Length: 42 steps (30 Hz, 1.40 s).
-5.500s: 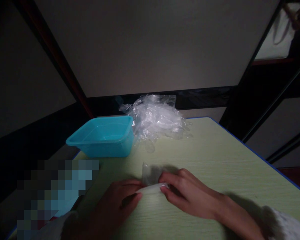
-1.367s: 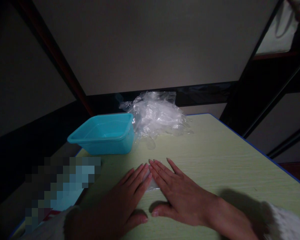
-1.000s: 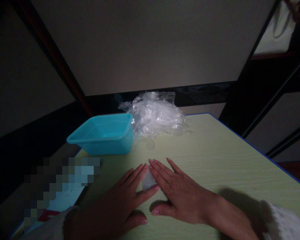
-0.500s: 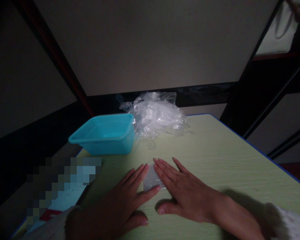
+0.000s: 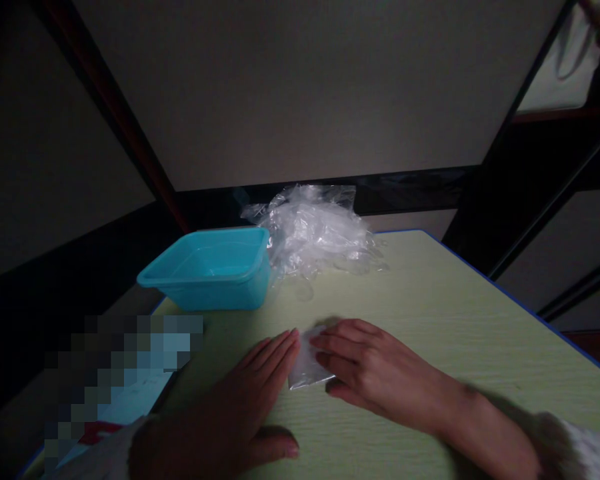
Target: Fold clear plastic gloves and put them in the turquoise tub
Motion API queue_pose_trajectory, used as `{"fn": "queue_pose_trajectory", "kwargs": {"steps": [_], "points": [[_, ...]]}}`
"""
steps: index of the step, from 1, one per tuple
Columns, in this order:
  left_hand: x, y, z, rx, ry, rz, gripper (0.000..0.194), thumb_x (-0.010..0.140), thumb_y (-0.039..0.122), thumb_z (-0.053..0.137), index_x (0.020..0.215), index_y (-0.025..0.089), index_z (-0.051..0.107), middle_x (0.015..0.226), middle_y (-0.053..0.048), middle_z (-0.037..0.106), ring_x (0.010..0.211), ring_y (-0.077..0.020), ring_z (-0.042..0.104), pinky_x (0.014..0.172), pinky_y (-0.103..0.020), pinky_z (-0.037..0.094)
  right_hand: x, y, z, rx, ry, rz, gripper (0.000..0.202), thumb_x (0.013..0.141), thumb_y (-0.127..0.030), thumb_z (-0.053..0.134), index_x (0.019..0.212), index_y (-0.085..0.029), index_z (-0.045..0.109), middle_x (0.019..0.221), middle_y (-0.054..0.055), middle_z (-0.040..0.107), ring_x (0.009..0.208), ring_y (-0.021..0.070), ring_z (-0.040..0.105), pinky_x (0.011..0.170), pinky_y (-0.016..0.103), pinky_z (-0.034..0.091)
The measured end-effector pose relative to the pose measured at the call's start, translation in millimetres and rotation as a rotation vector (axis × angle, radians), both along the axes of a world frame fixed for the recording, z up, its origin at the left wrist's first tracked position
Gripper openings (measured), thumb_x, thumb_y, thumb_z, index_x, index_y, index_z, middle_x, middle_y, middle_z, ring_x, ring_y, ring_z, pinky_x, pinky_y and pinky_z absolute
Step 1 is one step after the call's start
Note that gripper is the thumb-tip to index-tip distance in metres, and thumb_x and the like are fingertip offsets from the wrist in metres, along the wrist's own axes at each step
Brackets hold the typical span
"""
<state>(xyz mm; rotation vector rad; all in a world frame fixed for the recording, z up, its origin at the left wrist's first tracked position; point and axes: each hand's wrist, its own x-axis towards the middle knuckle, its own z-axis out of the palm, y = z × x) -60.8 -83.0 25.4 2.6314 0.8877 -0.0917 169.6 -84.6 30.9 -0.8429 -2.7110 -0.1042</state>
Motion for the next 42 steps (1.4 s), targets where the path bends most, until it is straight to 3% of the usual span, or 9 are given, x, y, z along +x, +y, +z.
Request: {"fn": "queue_pose_trajectory", "kwargs": {"steps": [4,11,17,22,26,31,34,38,42], "points": [[3,0,3.0,-0.023,0.005,0.007,0.092,0.078,0.048,0.062,0.141,-0.001,0.016,0.149,-0.023,0.009,0.138,-0.0296,0.007,0.110,-0.047,0.017,-3,-2,-3.2,0.115,0.070,0.021,0.032,0.094,-0.020,0.037,0.085,-0.016,0.067,0.096,0.005,0.070,0.082,0.0201,0.060,0.074,0.037,0.048],[1,0,3.9,-0.017,-0.043,0.029,0.090,0.077,0.048,0.063,0.141,0.002,0.019,0.148,-0.024,0.015,0.137,-0.0305,0.012,0.110,-0.047,0.020,-3,0,-4.4,0.079,0.012,0.011,0.029,0.092,-0.015,0.038,0.092,-0.015,0.067,0.098,0.009,0.069,0.086,0.0209,0.059,0.078,0.038,0.048],[5,0,0.6,-0.020,-0.106,0.066,0.089,0.074,0.046,0.067,0.139,0.003,0.023,0.146,-0.024,0.023,0.135,-0.0318,0.021,0.108,-0.049,0.025,-7,1,-3.5,-0.203,0.200,-0.023,0.025,0.087,-0.014,0.038,0.091,-0.016,0.063,0.091,0.009,0.068,0.086,0.0215,0.062,0.080,0.039,0.049],[8,-2,-2.1,0.034,-0.275,0.240,0.048,0.085,0.019,0.047,0.132,0.011,0.040,0.138,-0.014,0.043,0.125,-0.0249,0.040,0.104,-0.043,0.033,-12,-4,-2.1,-0.491,0.527,-0.165,0.018,0.085,-0.018,0.041,0.089,-0.019,0.059,0.084,0.005,0.068,0.077,0.0177,0.063,0.070,0.033,0.049],[9,-3,-3.3,-0.013,-0.420,0.309,0.030,0.085,0.016,0.037,0.101,0.018,0.062,0.108,-0.008,0.064,0.101,-0.0217,0.057,0.093,-0.036,0.042,-17,-4,0.8,-0.747,0.753,-0.284,0.021,0.084,-0.031,0.045,0.075,-0.018,0.056,0.068,0.002,0.060,0.064,0.0157,0.056,0.057,0.027,0.041],[4,2,-18.2,-0.264,-0.502,0.624,0.030,0.084,0.038,0.040,0.070,0.017,0.057,0.079,-0.005,0.061,0.079,-0.0204,0.056,0.073,-0.032,0.044,-23,-1,-1.8,-1.059,1.030,-0.293,0.031,0.073,-0.048,0.059,0.079,-0.019,0.049,0.056,-0.006,0.044,0.049,0.0096,0.040,0.048,0.022,0.028],[5,7,-25.9,-0.616,-0.655,0.644,0.028,0.079,0.042,0.045,0.065,0.017,0.050,0.064,0.001,0.055,0.068,-0.0160,0.056,0.066,-0.028,0.043,-27,1,-6.1,-1.103,1.115,-0.320,0.043,0.063,-0.043,0.071,0.088,-0.022,0.043,0.054,-0.009,0.042,0.045,0.0079,0.034,0.045,0.020,0.025],[6,9,-25.2,-0.881,-0.781,0.689,0.025,0.074,0.042,0.053,0.075,0.018,0.046,0.054,0.006,0.053,0.056,-0.0135,0.057,0.058,-0.025,0.040,-29,3,-10.1,-1.036,1.201,-0.378,0.044,0.063,-0.039,0.074,0.087,-0.023,0.041,0.046,-0.013,0.032,0.042,0.0059,0.023,0.042,0.019,0.017],[6,8,-24.0,-1.079,-0.887,0.754,0.024,0.073,0.037,0.058,0.079,0.019,0.043,0.056,0.007,0.057,0.057,-0.0120,0.060,0.057,-0.022,0.039,-28,1,-13.7,-1.070,1.261,-0.295,0.038,0.071,-0.042,0.069,0.093,-0.024,0.045,0.054,-0.010,0.043,0.046,0.0067,0.036,0.046,0.018,0.025]]}}
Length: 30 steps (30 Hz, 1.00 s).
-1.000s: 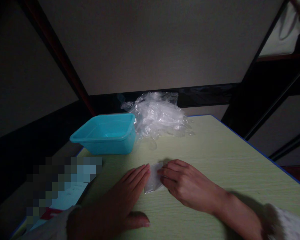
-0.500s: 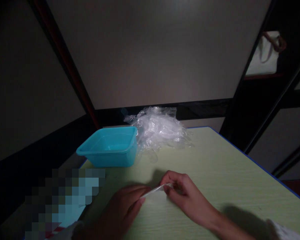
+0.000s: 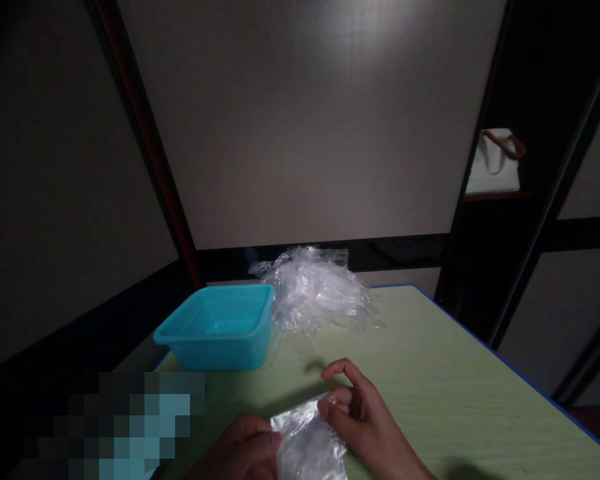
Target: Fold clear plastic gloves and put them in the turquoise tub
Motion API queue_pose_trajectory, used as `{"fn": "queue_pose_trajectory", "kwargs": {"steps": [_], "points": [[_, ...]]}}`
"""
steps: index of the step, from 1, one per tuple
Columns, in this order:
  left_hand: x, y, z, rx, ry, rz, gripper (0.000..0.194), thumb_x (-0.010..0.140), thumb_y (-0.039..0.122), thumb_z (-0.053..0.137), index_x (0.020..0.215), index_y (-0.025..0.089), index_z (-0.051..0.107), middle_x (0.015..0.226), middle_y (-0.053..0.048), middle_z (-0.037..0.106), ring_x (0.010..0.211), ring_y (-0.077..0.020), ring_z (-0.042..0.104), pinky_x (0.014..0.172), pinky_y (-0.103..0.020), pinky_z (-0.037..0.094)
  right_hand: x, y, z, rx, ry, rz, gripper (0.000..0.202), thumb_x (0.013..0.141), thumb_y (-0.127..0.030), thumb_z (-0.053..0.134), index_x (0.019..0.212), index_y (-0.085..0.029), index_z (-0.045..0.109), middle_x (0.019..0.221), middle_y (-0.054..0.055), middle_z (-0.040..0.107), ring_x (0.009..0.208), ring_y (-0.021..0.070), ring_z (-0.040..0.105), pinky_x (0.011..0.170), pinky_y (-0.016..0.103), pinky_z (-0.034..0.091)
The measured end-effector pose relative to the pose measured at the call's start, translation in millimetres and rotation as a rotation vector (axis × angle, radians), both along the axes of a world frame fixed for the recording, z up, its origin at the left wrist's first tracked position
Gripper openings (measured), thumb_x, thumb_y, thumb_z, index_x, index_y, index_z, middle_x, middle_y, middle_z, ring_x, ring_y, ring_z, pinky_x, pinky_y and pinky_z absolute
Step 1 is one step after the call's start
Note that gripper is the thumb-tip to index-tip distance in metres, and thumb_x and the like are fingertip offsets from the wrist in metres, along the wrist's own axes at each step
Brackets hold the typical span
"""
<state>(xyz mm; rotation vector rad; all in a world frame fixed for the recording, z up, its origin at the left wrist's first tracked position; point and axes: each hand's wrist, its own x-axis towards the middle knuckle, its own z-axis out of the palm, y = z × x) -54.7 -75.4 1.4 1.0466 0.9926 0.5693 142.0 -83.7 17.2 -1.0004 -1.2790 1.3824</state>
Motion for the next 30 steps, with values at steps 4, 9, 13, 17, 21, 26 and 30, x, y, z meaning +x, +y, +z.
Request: {"fn": "queue_pose_trajectory", "kwargs": {"steps": [4,9,13,17,21,26,30], "points": [[-1,1,-3.5,-0.033,-0.052,0.009,0.025,0.073,0.038,0.059,0.081,0.020,0.044,0.056,0.006,0.056,0.057,-0.0126,0.061,0.055,-0.021,0.038,4,-2,-9.3,0.038,-0.027,0.093,0.036,0.072,-0.039,0.070,0.102,-0.024,0.056,0.071,-0.003,0.060,0.062,0.0120,0.055,0.056,0.023,0.041],[4,2,-7.0,-0.002,-0.048,0.025,0.024,0.075,0.039,0.055,0.083,0.019,0.045,0.059,0.005,0.059,0.054,-0.0127,0.062,0.053,-0.022,0.041,8,-1,-20.1,0.064,-0.206,0.004,0.027,0.072,-0.037,0.070,0.095,-0.022,0.069,0.092,0.006,0.068,0.079,0.0203,0.062,0.069,0.033,0.049],[9,3,2.5,0.113,0.080,-0.027,0.026,0.085,0.040,0.040,0.082,0.016,0.049,0.060,0.001,0.059,0.054,-0.0145,0.063,0.053,-0.025,0.045,9,0,-12.9,0.059,-0.213,0.005,0.028,0.071,-0.038,0.070,0.095,-0.023,0.072,0.085,0.006,0.070,0.070,0.0186,0.062,0.062,0.030,0.050],[-4,10,25.2,0.871,0.503,0.041,0.022,0.085,0.029,0.041,0.086,0.016,0.059,0.087,-0.008,0.065,0.079,-0.0210,0.063,0.071,-0.034,0.051,7,1,2.1,0.050,-0.214,-0.102,0.030,0.068,-0.041,0.072,0.091,-0.022,0.073,0.074,0.003,0.068,0.058,0.0142,0.057,0.053,0.026,0.048],[-32,28,37.3,1.505,1.022,0.219,0.042,0.082,0.011,0.041,0.123,0.014,0.047,0.128,-0.017,0.050,0.121,-0.0341,0.044,0.096,-0.056,0.035,5,2,7.9,0.045,-0.236,-0.141,0.035,0.065,-0.045,0.073,0.090,-0.021,0.074,0.072,0.004,0.066,0.054,0.0135,0.055,0.049,0.026,0.047],[-49,53,31.4,1.494,1.360,0.211,0.047,0.084,0.004,0.034,0.129,0.015,0.041,0.131,-0.018,0.048,0.126,-0.0351,0.038,0.098,-0.065,0.026,8,7,0.1,0.049,-0.204,-0.137,0.037,0.060,-0.047,0.076,0.086,-0.021,0.074,0.071,0.004,0.067,0.052,0.0120,0.053,0.047,0.024,0.044],[-48,59,35.3,1.472,1.421,0.189,0.037,0.086,0.002,0.030,0.112,0.016,0.051,0.108,-0.013,0.060,0.110,-0.0308,0.052,0.098,-0.064,0.027,11,6,0.8,0.039,-0.214,-0.127,0.033,0.061,-0.044,0.076,0.086,-0.023,0.074,0.075,0.005,0.069,0.056,0.0132,0.055,0.050,0.025,0.045]]}}
